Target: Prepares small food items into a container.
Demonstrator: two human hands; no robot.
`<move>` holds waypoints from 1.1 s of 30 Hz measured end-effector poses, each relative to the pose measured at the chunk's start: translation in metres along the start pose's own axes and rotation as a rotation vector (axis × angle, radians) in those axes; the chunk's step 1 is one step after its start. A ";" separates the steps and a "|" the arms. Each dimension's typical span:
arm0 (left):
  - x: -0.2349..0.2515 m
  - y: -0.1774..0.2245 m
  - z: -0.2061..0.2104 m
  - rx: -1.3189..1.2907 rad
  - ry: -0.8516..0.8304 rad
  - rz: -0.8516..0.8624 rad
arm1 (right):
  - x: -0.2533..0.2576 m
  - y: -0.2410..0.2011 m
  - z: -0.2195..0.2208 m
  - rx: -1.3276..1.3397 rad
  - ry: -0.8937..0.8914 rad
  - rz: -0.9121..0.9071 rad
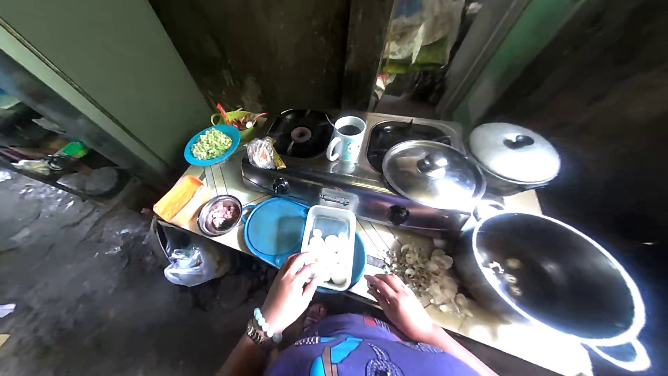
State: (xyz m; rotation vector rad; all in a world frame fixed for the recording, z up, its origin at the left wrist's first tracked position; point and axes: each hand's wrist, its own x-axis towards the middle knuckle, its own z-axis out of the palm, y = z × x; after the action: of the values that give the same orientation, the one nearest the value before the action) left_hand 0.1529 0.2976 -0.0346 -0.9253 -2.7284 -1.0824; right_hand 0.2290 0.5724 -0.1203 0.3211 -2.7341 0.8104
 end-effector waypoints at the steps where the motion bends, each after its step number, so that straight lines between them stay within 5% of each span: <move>1: -0.001 -0.001 0.000 0.007 -0.003 0.003 | 0.001 0.000 -0.002 0.028 -0.075 0.048; 3: -0.002 -0.003 0.000 0.035 -0.026 0.010 | 0.001 0.004 -0.004 0.080 -0.279 0.208; 7: -0.003 -0.001 -0.004 0.021 -0.012 0.024 | -0.005 -0.001 -0.003 0.040 0.063 -0.018; 11: -0.003 -0.005 -0.001 0.055 -0.049 0.032 | -0.008 0.002 -0.004 0.045 -0.254 0.220; 14: 0.002 0.001 0.001 0.005 -0.033 0.058 | -0.011 0.000 -0.001 0.019 0.068 0.015; 18: 0.007 0.005 0.010 0.017 -0.107 0.101 | -0.008 0.003 -0.001 0.068 -0.173 0.220; 22: 0.016 0.022 0.025 -0.055 -0.159 0.191 | -0.006 0.000 0.000 0.007 0.141 -0.005; 25: 0.026 0.034 0.034 -0.052 -0.285 0.184 | 0.004 0.000 -0.008 0.046 -0.288 0.333; 26: 0.030 0.038 0.038 -0.068 -0.319 0.166 | 0.004 0.001 -0.008 0.061 -0.306 0.383; 31: 0.043 0.054 0.047 -0.295 -0.439 0.109 | 0.006 -0.032 -0.029 0.304 0.196 0.260; 33: 0.043 0.058 0.060 -0.387 -0.316 0.165 | 0.008 -0.040 -0.038 0.545 0.245 0.350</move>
State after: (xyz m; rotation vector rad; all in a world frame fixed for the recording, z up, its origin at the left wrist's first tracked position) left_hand 0.1593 0.3909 -0.0331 -1.4602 -2.6505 -1.5839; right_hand 0.2398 0.5599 -0.0670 -0.1572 -2.3269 1.5737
